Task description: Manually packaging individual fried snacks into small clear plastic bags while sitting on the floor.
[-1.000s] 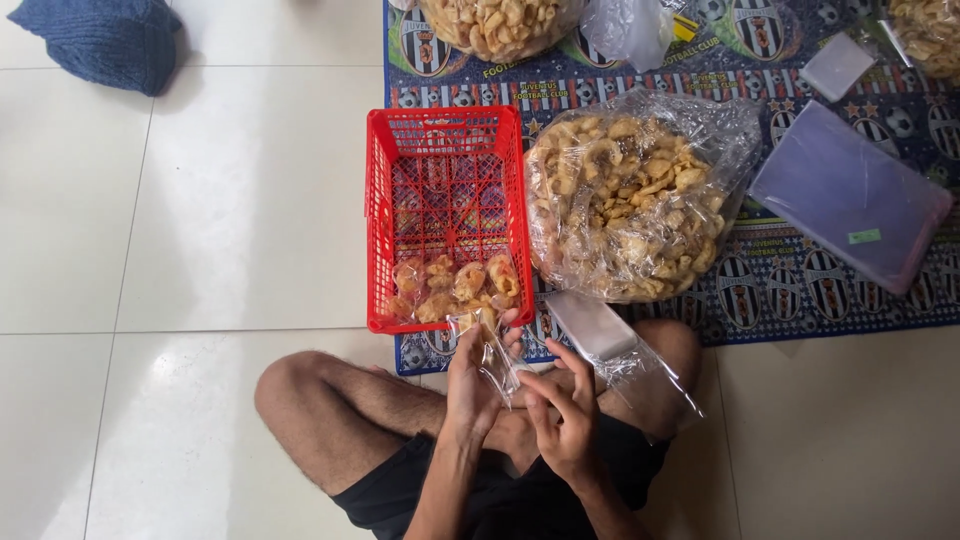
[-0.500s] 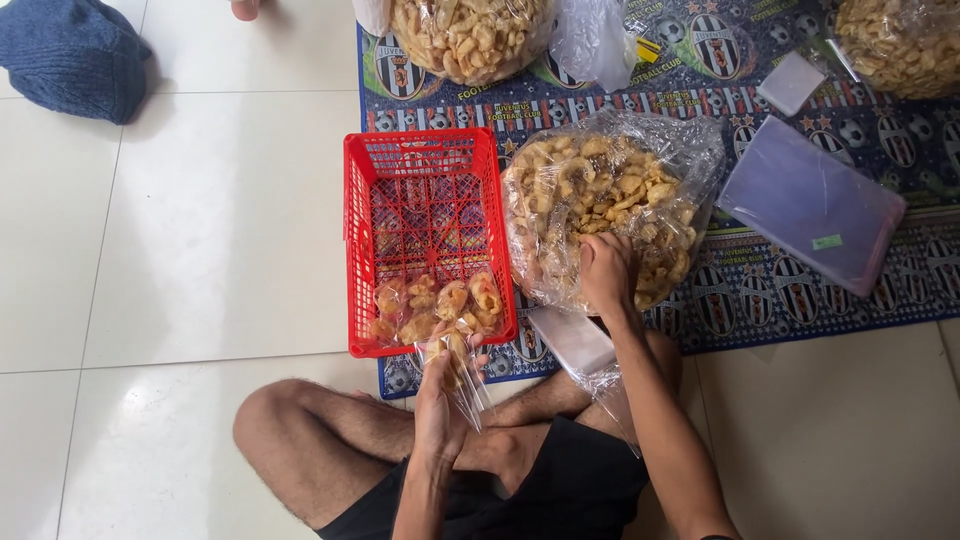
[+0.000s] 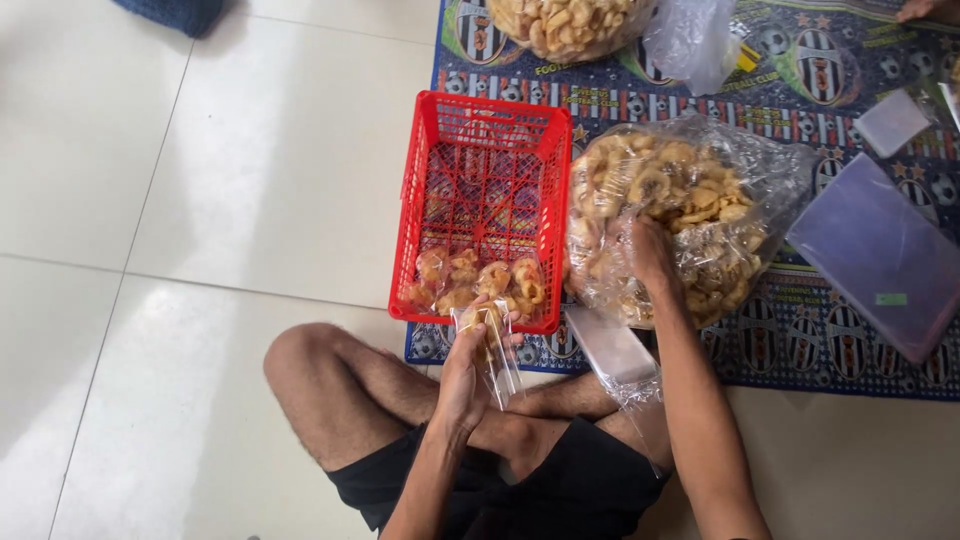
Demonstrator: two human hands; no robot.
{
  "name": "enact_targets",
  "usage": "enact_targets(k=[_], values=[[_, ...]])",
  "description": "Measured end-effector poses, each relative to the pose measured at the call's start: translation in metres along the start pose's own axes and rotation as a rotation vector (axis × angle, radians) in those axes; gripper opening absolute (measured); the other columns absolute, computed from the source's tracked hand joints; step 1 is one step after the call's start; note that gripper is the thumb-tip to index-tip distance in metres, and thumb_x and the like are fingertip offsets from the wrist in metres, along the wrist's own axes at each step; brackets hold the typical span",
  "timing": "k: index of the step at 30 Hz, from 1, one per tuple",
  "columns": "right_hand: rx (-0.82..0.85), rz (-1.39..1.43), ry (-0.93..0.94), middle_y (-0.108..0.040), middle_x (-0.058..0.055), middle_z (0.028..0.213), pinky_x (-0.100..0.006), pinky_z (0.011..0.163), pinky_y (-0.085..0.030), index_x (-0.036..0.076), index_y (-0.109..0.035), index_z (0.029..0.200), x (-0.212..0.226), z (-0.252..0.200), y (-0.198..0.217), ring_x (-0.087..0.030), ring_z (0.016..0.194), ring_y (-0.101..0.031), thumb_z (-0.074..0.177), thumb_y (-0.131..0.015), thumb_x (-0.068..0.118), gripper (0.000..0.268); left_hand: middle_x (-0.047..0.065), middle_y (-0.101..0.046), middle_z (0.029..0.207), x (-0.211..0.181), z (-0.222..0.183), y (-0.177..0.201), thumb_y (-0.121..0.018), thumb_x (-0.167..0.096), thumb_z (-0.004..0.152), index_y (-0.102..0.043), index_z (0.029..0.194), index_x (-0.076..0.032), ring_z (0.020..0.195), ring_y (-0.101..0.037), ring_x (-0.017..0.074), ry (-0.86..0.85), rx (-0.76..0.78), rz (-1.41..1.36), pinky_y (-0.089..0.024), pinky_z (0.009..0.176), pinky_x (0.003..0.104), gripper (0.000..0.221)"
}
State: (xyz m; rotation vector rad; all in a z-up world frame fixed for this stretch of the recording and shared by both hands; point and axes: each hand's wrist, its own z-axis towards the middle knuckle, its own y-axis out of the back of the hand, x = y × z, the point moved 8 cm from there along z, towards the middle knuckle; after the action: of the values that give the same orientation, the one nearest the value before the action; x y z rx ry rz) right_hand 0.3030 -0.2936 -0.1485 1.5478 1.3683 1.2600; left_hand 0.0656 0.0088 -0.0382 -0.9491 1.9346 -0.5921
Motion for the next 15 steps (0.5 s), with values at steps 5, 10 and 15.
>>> enact_targets(k=[5,10,15], values=[[-0.094,0.06,0.022,-0.072,-0.024,0.106,-0.053,0.101,-0.051,0.012,-0.08,0.108,0.022,-0.036,0.032,-0.045,0.112,-0.066,0.1,-0.058,0.023,0.026,0.022,-0.066,0.133,-0.012,0.005,0.021,-0.047,-0.021,0.101,-0.041,0.153,-0.016,0.1,-0.075,0.0293,-0.054,-0.038,-0.099,-0.06,0.077,0.03,0.053],[-0.193,0.361,0.008,-0.075,-0.013,0.101,-0.044,0.095,-0.05,0.019,-0.078,0.1,-0.018,-0.022,0.022,-0.036,0.109,-0.068,0.103,-0.057,0.025,0.022,0.02,-0.065,0.134,-0.024,0.005,0.032,-0.047,-0.025,0.102,-0.043,0.156,-0.016,0.105,-0.073,0.0309,-0.096,-0.046,-0.116,-0.06,0.08,0.032,0.054],[-0.346,0.225,-0.211,-0.076,0.001,0.096,-0.039,0.086,-0.054,0.02,-0.07,0.12,-0.05,-0.019,0.02,-0.022,0.101,-0.071,0.096,-0.071,0.017,0.023,0.024,-0.058,0.143,-0.021,0.008,0.036,-0.049,-0.03,0.103,-0.04,0.157,-0.016,0.116,-0.069,0.0372,-0.121,0.009,-0.177,-0.06,0.085,0.037,0.057]])
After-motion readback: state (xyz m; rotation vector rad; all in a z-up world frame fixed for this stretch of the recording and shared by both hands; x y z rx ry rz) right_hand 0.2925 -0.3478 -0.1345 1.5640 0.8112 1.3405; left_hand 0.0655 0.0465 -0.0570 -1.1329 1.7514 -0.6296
